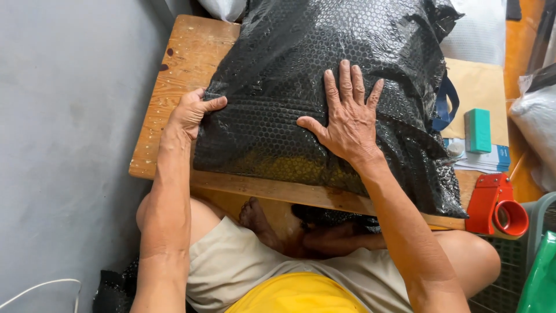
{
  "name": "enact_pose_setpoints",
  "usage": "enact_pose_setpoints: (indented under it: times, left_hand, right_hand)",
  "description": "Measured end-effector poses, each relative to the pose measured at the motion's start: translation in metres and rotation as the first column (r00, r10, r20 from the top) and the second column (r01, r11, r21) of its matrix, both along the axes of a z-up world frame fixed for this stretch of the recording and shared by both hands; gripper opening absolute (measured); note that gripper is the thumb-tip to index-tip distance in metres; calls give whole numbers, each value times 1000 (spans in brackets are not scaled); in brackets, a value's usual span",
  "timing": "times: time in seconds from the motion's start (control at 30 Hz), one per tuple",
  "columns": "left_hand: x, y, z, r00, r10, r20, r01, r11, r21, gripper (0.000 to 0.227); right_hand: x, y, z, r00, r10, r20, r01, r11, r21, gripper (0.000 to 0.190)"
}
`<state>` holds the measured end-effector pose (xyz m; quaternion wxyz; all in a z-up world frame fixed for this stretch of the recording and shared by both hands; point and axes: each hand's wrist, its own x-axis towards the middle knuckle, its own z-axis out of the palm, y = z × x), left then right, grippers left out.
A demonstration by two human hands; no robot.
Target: Wrapping a large object in black bubble wrap and securing it with adhesive tape from a dispenser.
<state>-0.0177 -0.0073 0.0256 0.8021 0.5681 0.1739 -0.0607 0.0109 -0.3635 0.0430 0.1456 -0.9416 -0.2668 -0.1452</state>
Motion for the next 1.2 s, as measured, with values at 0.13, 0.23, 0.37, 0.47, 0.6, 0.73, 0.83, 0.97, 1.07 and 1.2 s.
enact_pose_setpoints:
  times: [0.13,0.23,0.37,0.47,0.6,0.73,0.83,0.97,1.07,1.2]
  left_hand:
    - [4,2,-8,999,39,22,-38,999,-26,41]
    - [9,7,-17,998,56,17,-54,997,-59,31]
    - [15,18,-29,998,55,24,-53,997,-58,21]
    - [16,20,-32,998,70,3,-70,997,-28,24]
    - [14,14,-35,997,66,34,-68,995,75,20]
    - [18,23,-55,996,85,39,-92,954,285,20]
    - [14,19,-43,975,174,135,-219,678,702,36]
    - [6,-89,47,783,-301,544,-511,187,839,48]
    - [8,-206,91,586,-595,550,-456,320,831,30]
    - [2,-326,72,514,-777,363,-316,223,922,28]
  right_hand:
    - [0,0,-1,1000,-7,-1,7,1000,3,112]
    - [1,-1,-3,1000,-12,-20,12,1000,-7,112]
    - [1,-15,5,997,-36,-75,33,999,-38,111]
    - [6,-51,8,979,-134,-154,128,991,-49,105]
    - [12,-98,2,967,-197,-162,195,980,-26,94]
    - [13,-167,-22,944,-293,-152,323,915,241,84]
    - [8,-213,-34,879,-293,-377,477,569,670,55]
    - [19,-259,-69,643,62,-763,756,111,645,45]
    - [24,-253,-82,538,164,-827,800,210,562,57]
    - [22,-240,-65,540,231,-810,751,302,587,52]
